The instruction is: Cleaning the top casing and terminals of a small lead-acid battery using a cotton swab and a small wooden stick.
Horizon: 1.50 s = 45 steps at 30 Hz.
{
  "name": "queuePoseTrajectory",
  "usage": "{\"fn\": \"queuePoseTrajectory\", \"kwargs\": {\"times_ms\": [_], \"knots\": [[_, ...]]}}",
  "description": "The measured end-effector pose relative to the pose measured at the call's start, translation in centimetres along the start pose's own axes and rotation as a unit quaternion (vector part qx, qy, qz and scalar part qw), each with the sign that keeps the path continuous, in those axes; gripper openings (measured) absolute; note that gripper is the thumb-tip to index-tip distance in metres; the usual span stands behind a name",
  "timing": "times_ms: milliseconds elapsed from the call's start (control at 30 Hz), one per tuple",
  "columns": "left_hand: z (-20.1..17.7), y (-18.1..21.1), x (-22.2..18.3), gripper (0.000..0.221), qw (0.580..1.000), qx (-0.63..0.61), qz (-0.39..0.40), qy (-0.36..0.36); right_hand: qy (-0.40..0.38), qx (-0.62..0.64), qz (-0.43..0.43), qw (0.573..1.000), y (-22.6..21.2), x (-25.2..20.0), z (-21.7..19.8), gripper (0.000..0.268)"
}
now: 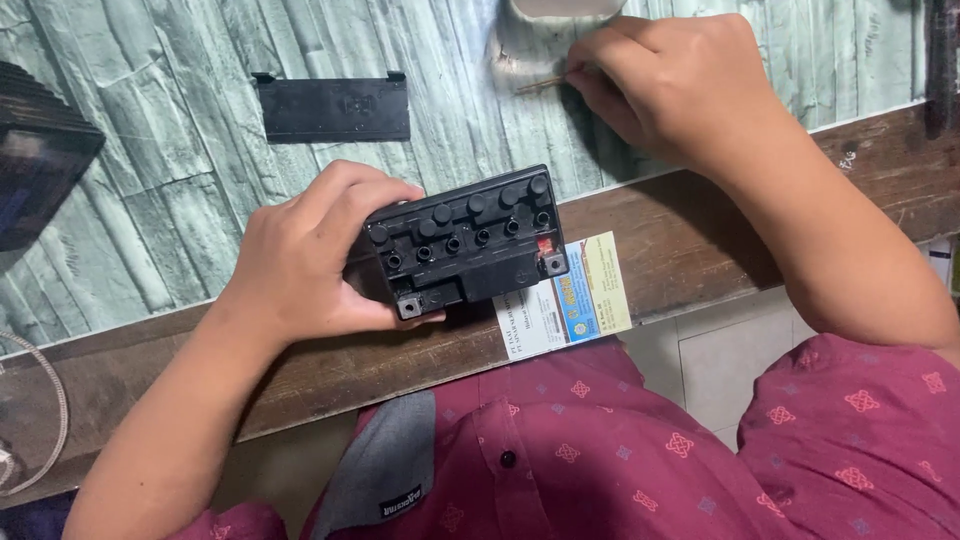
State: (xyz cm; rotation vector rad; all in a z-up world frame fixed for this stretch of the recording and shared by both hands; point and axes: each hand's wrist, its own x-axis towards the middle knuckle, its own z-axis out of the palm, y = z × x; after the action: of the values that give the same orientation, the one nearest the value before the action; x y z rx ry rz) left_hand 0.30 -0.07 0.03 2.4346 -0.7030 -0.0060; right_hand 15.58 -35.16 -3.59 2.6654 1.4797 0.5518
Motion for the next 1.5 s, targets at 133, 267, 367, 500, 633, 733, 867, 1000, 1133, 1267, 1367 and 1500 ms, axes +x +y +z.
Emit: {"fn": "queuePoseTrajectory", "kwargs": {"times_ms": [133,267,367,500,633,733,867,1000,1133,1267,1367,1500], "knots": [[0.1,0.2,-0.2,0.085,1.0,0.003,-0.022,-0.008,-0.033,0.039,-0.008,0.999,-1.1,1.1,-2.0,0.009],[0.0,0.1,-0.4,0.083,1.0,0.006,-0.012,0.001,-0.046,0.261,0.0,0.964,-1.1,1.6,-3.5,0.014],[-0.1,0.0,-0.3,0.08,1.0,0.003,-0.008,0.004,-0.098,0.301,0.016,0.948,-1.3,1.6,-4.6,0.021],[0.1,-0.1,-0.3,0.075,1.0,-0.001,0.003,0.008,-0.086,0.435,0.024,0.896,-1.2,2.4,-6.2,0.006],[0.1,-0.2,-0.3,0.069,1.0,-0.008,-0.004,0.01,-0.021,0.557,0.072,0.827,-2.0,1.5,-7.5,0.015],[0.2,-0.2,-0.4,0.072,1.0,-0.012,-0.019,-0.011,-0.068,0.58,-0.04,0.811,-2.0,1.7,-8.1,0.022],[0.4,-0.2,-0.2,0.071,1.0,-0.005,-0.018,0.007,-0.03,0.57,-0.083,0.817,-3.2,3.2,-9.2,0.005],[0.5,-0.2,-0.3,0.072,1.0,-0.006,-0.022,0.005,-0.025,0.547,-0.078,0.833,-3.7,2.7,-10.1,0.007],[0.6,-0.3,-0.4,0.067,1.0,-0.002,-0.025,0.006,-0.024,0.524,-0.158,0.837,0.3,-1.0,-7.2,0.014],[0.7,-0.2,-0.4,0.071,1.0,0.002,-0.026,0.006,-0.276,0.48,0.213,0.805,12.7,-21.6,15.2,0.045],[0.6,-0.1,-0.3,0.068,1.0,0.002,-0.019,0.015,-0.388,0.4,0.383,0.737,12.9,-16.6,8.2,0.039],[0.6,-0.1,-0.3,0.069,1.0,0.005,-0.016,0.012,-0.341,0.35,0.341,0.803,5.7,-7.0,-4.5,0.032]]}}
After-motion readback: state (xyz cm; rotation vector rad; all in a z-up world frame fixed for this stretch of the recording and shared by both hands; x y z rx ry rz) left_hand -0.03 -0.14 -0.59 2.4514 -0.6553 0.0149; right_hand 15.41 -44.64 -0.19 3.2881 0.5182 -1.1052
